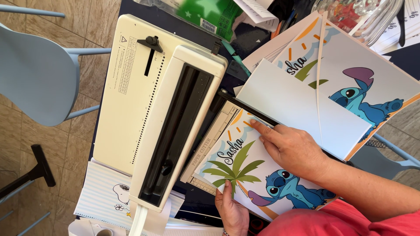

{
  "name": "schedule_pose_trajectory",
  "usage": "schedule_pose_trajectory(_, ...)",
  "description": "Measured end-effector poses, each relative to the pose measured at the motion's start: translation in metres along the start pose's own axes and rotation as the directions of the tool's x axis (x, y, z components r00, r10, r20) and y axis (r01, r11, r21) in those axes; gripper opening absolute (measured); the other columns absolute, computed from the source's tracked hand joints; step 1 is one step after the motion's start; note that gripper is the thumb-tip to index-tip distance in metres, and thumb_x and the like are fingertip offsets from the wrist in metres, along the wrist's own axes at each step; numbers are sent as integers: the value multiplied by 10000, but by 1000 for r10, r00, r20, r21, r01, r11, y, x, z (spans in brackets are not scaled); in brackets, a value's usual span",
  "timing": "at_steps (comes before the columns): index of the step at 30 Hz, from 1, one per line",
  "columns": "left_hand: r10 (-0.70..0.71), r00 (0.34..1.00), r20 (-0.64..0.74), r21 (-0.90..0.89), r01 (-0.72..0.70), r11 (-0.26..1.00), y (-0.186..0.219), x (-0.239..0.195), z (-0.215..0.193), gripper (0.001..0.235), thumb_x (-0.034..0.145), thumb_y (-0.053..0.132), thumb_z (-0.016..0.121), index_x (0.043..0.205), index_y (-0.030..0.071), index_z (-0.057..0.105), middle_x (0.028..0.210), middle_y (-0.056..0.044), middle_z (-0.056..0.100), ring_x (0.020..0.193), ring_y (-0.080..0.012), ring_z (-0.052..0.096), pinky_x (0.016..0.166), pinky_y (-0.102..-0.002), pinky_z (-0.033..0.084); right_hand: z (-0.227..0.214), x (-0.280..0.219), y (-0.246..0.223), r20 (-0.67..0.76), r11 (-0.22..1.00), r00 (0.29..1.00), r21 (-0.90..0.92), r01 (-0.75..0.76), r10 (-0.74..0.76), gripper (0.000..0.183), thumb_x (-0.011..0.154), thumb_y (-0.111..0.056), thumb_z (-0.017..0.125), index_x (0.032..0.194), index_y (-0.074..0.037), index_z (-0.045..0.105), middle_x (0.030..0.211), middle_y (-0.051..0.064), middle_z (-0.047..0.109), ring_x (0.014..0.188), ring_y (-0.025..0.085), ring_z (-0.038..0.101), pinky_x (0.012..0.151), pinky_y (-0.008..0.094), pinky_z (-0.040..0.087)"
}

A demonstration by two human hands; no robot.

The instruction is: Trimming the edges of printed notebook covers using a manual paper cutter

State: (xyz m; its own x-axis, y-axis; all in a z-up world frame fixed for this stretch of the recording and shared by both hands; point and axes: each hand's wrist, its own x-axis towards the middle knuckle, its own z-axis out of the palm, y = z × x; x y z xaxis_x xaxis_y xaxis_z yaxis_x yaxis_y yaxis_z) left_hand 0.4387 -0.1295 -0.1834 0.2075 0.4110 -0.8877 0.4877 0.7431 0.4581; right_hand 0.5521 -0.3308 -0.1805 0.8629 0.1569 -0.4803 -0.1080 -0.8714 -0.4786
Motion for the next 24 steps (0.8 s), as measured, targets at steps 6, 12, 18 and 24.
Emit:
schedule_pose_trajectory(6,4,999,38,11,-4,1000,2,-1,1,384,884,69,651,1254,-28,686,1228,-247,739,1114,-383,683,957,-524,547,-1,1,0,-2,1000,1000,-9,2,-2,565,993,-325,537,1550,-359,450,755,22,581,633,355,607,545,533,544)
schedule_pose_trajectory(12,10,999,34,3,-10,1000,-2,3,-3,351,892,66,655,1229,-23,697,1207,-238,745,1092,-374,689,948,-522,552,0,1,1,-3,1000,1000,-7,-6,6,565,989,-327,541,1545,-369,453,763,25,591,644,365,614,545,542,539)
schedule_pose_trajectory(18,7,1000,28,-6,-7,1000,0,0,1,376,886,70,645,1247,-24,688,1241,-248,734,1125,-389,678,975,-542,542,0,2,0,-26,1000,1000,1,11,-11,558,992,-319,549,1543,-358,465,746,29,575,620,361,601,527,531,533)
schedule_pose_trajectory(24,-8,1000,8,-3,8,1000,0,0,0,379,894,73,644,1259,-23,685,1223,-246,735,1106,-387,681,955,-532,544,-1,3,-1,19,1000,1000,-10,-21,21,575,981,-328,545,1545,-385,451,759,27,600,645,379,621,550,554,539)
